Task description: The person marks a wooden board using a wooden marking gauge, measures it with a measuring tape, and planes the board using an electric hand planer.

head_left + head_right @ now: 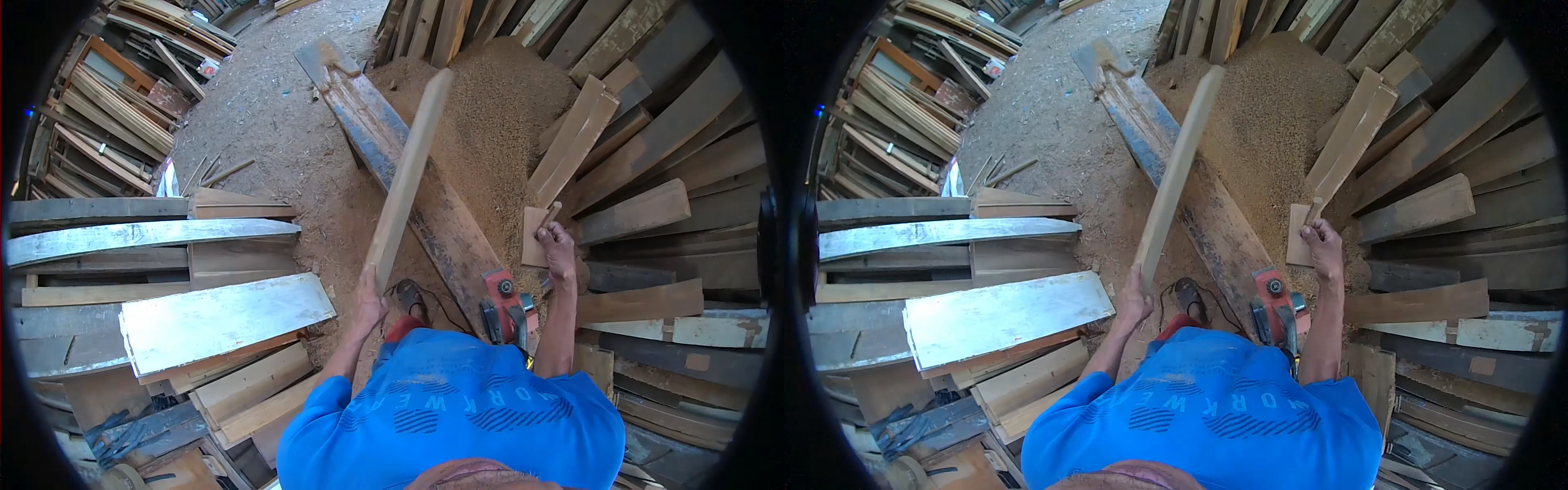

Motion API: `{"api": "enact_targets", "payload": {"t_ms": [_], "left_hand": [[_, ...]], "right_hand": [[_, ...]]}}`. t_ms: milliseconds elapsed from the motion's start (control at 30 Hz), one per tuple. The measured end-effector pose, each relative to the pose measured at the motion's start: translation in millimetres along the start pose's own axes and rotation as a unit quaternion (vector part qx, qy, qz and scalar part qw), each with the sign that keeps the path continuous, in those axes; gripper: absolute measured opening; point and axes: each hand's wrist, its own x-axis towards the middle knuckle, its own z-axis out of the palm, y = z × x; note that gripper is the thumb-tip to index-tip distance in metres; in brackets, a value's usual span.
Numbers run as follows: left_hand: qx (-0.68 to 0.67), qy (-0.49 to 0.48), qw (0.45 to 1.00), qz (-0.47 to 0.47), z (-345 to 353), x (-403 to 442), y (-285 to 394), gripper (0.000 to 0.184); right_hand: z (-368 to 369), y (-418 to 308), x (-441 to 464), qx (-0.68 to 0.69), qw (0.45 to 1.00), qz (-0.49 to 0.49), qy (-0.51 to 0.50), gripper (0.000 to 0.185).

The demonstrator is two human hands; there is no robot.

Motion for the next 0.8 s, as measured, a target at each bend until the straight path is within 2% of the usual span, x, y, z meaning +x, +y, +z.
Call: {"api": "enact_targets", "payload": {"t_ms": [33,133,200,267,367,467,500,567,600,633,667,700,733,800], "left_hand": [[0.038,0.055,0.994,0.083,5,6,-16,0.091],[0.196,-0.009,0.979,0.046,3,32,-48,0.094],[0.302,0.019,0.948,0.102,-5,54,-73,0.094],[0.335,0.051,0.935,0.102,-4,85,-112,0.091],[0.389,-0.028,0.92,-0.021,-22,131,-116,0.086],[0.33,-0.006,0.934,-0.136,-20,162,-98,0.086],[0.271,0.025,0.95,-0.155,-14,165,-90,0.095],[0.11,0.114,0.961,-0.229,-3,165,-41,0.094],[0.027,0.156,0.952,-0.263,6,166,-18,0.095],[-0.04,0.167,0.934,-0.313,30,168,-14,0.089],[-0.196,0.144,0.9,-0.361,60,174,-23,0.084],[-0.347,0.118,0.84,-0.401,92,183,-33,0.078],[-0.487,0.089,0.756,-0.429,109,194,-35,0.073],[-0.52,0.114,0.724,-0.438,115,226,-37,0.066]], "right_hand": [[5,-1,3,0.011,1.0,0.004,-0.002,0.015],[15,-11,6,0.005,1.0,-0.012,-0.007,0.018],[11,-10,3,0.042,0.999,-0.005,-0.014,0.02],[7,-19,-5,0.072,0.997,0.003,-0.011,0.02],[-11,-16,-15,0.069,0.997,0.019,0.018,0.019],[-32,-2,-26,0.058,0.996,0.023,0.059,0.017],[-39,4,-29,0.058,0.996,0.029,0.065,0.018],[-52,15,-34,0.059,0.994,0.041,0.078,0.018],[-55,17,-35,0.056,0.994,0.038,0.081,0.018],[-58,18,-38,0.053,0.994,0.037,0.083,0.018],[-62,18,-40,0.048,0.995,0.034,0.085,0.018],[-65,17,-41,0.05,0.995,0.034,0.085,0.019],[-67,16,-40,0.052,0.994,0.032,0.086,0.02],[-72,19,-38,0.069,0.993,0.036,0.09,0.023]]}}
